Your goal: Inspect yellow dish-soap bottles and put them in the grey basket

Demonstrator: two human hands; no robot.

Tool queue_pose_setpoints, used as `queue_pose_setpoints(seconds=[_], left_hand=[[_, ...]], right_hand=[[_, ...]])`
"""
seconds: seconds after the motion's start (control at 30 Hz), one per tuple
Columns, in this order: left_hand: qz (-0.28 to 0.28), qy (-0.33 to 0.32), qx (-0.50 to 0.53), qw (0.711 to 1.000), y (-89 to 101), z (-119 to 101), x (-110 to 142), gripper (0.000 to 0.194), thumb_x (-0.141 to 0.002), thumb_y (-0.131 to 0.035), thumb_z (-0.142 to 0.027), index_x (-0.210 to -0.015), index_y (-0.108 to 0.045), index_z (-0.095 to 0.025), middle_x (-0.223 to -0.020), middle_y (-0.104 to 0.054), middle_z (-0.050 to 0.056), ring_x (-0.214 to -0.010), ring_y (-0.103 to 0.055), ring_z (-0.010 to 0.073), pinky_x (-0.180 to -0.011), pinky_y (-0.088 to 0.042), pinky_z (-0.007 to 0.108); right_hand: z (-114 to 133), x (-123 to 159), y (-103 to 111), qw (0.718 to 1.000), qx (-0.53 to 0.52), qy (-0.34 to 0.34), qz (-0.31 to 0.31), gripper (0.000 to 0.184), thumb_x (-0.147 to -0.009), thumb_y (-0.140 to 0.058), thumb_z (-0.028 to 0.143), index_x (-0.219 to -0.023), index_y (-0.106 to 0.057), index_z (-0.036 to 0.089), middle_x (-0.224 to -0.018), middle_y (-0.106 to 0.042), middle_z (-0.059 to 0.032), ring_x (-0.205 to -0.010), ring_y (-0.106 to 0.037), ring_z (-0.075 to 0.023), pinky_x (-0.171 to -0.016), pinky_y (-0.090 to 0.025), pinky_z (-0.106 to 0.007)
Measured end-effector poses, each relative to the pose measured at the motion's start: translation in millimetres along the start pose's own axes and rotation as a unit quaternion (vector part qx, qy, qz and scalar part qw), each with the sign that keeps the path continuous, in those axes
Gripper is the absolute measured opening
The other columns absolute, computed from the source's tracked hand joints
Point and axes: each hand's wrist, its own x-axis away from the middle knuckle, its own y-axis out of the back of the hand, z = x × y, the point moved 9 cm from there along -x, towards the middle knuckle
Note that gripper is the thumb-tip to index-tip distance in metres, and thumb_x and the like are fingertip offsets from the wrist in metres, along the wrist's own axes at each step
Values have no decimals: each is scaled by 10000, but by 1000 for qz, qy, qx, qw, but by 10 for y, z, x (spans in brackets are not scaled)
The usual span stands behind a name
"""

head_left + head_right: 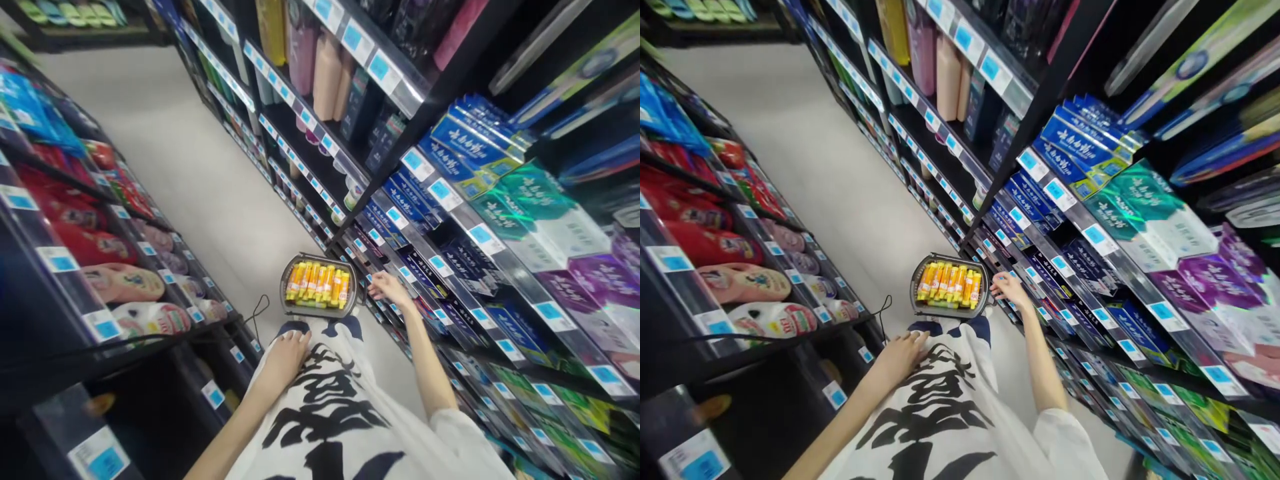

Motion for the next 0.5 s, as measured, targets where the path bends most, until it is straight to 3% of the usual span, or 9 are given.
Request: queue_pose_setpoints(seconds=[0.2, 0.3, 0.4, 0.5], left_hand=[[21, -10, 13, 1000, -202, -31, -209, 440, -1006, -497, -273, -1407, -545, -99, -1197, -677, 216, -1115, -642, 359, -911, -520, 462], [44, -16, 34, 998, -376, -32, -445, 425, -993, -506, -264, -1374, -566, -84, -1193, -674, 228, -1121, -639, 378, -902, -518, 477], [74, -17, 68, 995, -616, 19, -777, 366, -982, -534, -280, -1290, -624, -105, -1172, -686, 219, -1109, -653, 360, -894, -525, 454], [100, -5, 116, 988, -905, 147, -1130, 317, -982, -553, -269, -1238, -644, -106, -1168, -686, 201, -1081, -666, 314, -897, -533, 433]], right_hand=[[-1512, 93, -508, 991, -79, -97, -39, 312, -814, -721, 418, -1003, -600, 200, -890, -765, -56, -722, -741, -180, -609, -611, -289], [-2137, 251, -715, 983, -96, -142, -69, 317, -778, -745, 432, -926, -597, 193, -811, -754, -44, -629, -711, -172, -555, -567, -271], [-2589, 387, -737, 977, -88, -172, -89, 300, -754, -797, 386, -818, -603, 167, -694, -708, -19, -552, -659, -149, -527, -521, -249], [-2838, 444, -569, 974, -70, -182, -113, 235, -896, -702, 363, -913, -628, 141, -782, -697, -8, -623, -658, -125, -598, -544, -257]])
